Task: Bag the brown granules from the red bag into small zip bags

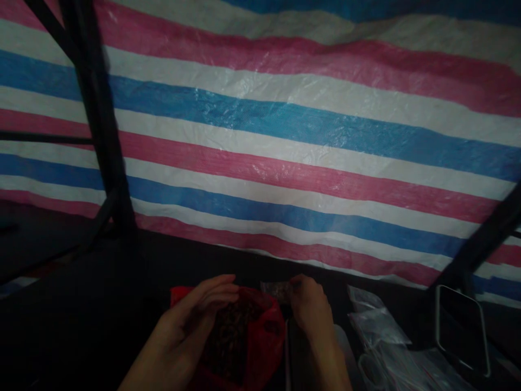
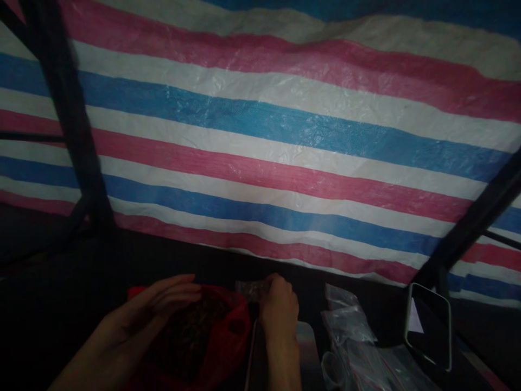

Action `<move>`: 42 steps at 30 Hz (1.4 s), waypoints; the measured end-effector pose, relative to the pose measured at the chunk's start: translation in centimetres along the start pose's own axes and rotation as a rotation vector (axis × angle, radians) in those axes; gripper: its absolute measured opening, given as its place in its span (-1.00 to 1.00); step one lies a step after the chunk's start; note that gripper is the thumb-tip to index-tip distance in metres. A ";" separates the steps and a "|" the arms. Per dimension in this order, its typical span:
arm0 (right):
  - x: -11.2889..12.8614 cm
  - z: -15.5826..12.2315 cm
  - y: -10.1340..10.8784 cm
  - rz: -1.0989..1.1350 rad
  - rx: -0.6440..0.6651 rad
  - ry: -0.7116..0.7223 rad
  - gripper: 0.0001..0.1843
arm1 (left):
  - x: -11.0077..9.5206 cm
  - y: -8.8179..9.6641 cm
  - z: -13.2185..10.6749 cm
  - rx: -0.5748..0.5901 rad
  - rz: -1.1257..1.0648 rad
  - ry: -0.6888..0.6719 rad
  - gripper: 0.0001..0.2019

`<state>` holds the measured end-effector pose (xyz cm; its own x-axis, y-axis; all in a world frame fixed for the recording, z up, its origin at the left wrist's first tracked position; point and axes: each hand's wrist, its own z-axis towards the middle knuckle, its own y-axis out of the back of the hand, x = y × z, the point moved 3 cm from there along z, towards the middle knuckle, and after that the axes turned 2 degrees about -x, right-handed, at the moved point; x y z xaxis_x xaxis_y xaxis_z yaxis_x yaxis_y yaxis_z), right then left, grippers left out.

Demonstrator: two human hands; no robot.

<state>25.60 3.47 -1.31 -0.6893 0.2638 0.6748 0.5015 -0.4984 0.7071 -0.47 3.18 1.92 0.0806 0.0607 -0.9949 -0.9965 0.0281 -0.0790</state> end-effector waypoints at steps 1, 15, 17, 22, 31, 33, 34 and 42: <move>0.3 0.0 0.7 0.030 0.002 -0.001 -0.79 | 0.2 -0.2 -0.1 0.008 -0.015 0.009 -0.45; 7.5 -5.2 3.3 0.403 0.064 0.198 -0.77 | 3.1 -2.6 -0.2 0.162 -0.154 0.132 -0.45; 8.0 -5.5 3.7 0.337 -0.037 0.242 -0.78 | 2.8 -2.3 0.1 0.175 -0.167 0.145 -0.42; 10.2 -6.9 3.4 0.296 0.048 0.251 -0.88 | 2.3 -2.1 -0.2 0.231 -0.201 0.133 -0.46; 11.2 -7.8 1.2 0.388 0.303 0.151 -0.71 | 2.0 -2.3 -1.6 0.290 -0.166 0.085 -0.56; 10.7 -7.7 1.2 0.347 0.233 0.150 -0.72 | 1.8 -2.4 -1.6 0.270 -0.139 0.066 -0.57; 10.5 -7.7 1.2 0.322 0.193 0.151 -0.74 | 1.8 -2.4 -1.6 0.246 -0.127 0.065 -0.57; 9.5 -7.3 0.8 0.484 0.235 0.122 -0.70 | 2.3 -1.5 -0.2 0.040 0.035 -0.103 -0.59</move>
<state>15.67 -0.42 4.09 -0.3992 -0.0541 0.9152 0.8698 -0.3380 0.3594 1.20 3.07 -0.23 0.0497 0.1640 -0.9852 -0.9972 0.0636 -0.0397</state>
